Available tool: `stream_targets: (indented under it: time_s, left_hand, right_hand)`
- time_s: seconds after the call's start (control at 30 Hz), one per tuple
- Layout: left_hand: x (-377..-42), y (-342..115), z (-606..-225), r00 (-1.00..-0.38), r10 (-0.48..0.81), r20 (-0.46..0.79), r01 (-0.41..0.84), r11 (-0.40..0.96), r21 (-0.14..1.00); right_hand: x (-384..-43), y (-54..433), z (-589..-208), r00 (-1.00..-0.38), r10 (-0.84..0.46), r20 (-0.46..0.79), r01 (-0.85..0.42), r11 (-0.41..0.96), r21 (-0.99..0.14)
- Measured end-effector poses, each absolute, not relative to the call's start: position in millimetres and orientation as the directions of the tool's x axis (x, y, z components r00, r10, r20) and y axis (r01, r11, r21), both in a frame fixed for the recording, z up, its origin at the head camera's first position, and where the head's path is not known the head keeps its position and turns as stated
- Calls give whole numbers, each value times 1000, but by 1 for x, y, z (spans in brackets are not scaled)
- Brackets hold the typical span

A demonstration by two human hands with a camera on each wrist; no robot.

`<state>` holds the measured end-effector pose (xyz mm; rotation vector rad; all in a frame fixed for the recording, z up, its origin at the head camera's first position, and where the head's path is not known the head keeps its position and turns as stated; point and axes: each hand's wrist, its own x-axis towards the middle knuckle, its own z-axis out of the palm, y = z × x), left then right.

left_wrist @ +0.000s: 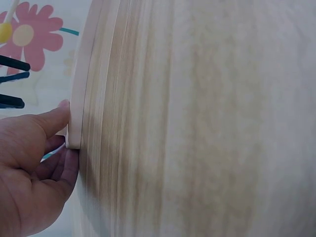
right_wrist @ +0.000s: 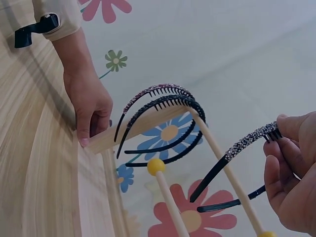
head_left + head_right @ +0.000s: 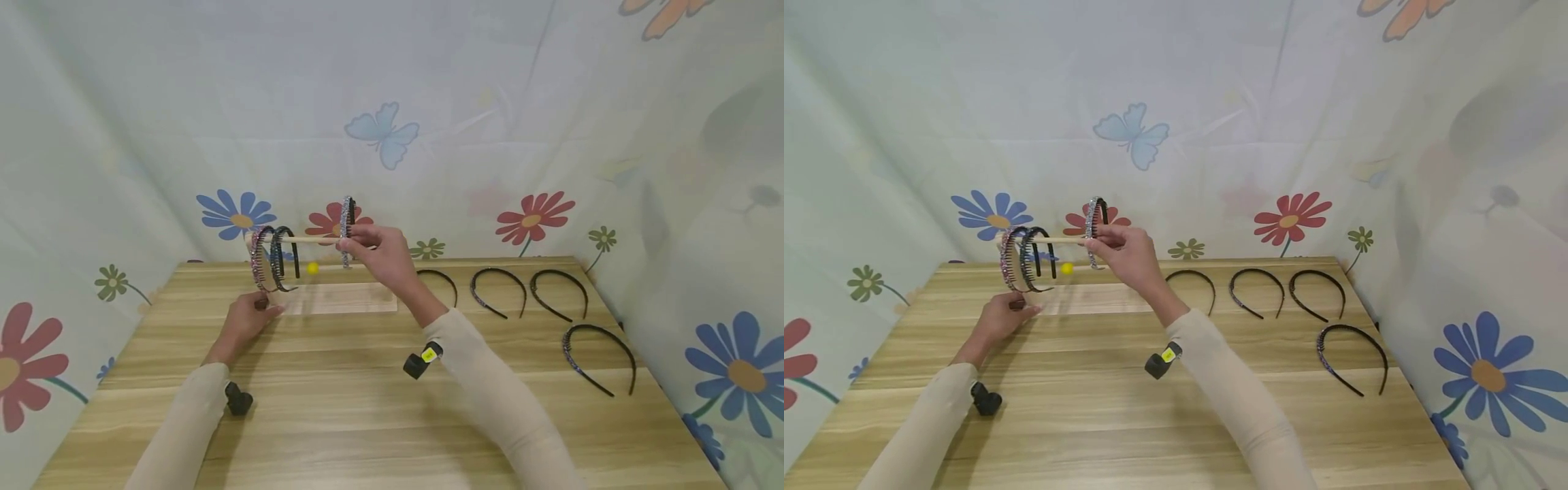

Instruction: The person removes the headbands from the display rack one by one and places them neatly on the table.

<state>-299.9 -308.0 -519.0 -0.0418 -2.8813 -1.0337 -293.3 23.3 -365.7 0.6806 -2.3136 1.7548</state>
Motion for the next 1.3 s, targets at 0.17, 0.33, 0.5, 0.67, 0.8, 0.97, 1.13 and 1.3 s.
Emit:
stream_targets:
  time_s: [0.17, 0.33, 0.5, 0.67, 0.8, 0.97, 1.13, 1.3]
  left_hand:
    - [-300, -309, -519, -996, 3, 89, 59, 769, 637]
    - [-302, -310, -521, -996, 9, 87, 62, 769, 636]
    - [-301, -308, -519, -996, 6, 84, 58, 773, 631]
    - [-300, -306, -518, -997, -2, 74, 45, 773, 632]
    - [-299, -306, -518, -997, -2, 80, 49, 779, 625]
    - [-299, -306, -517, -997, -7, 81, 45, 781, 623]
    - [-297, -305, -516, -996, -10, 83, 45, 777, 628]
    - [-296, -303, -515, -996, -10, 93, 51, 772, 634]
  right_hand:
    - [-293, 35, -363, -889, -231, 395, -441, 203, -874]
    - [-295, 48, -360, -885, -209, 416, -456, 205, -866]
    - [-297, 58, -359, -898, -185, 398, -432, 208, -878]
    - [-297, 68, -360, -912, -174, 372, -404, 212, -890]
    - [-297, 75, -360, -912, -167, 374, -405, 232, -885]
    - [-297, 83, -360, -908, -161, 386, -415, 232, -880]
    - [-296, 94, -362, -907, -153, 393, -420, 237, -876]
    - [-293, 105, -364, -915, -142, 378, -402, 224, -888]
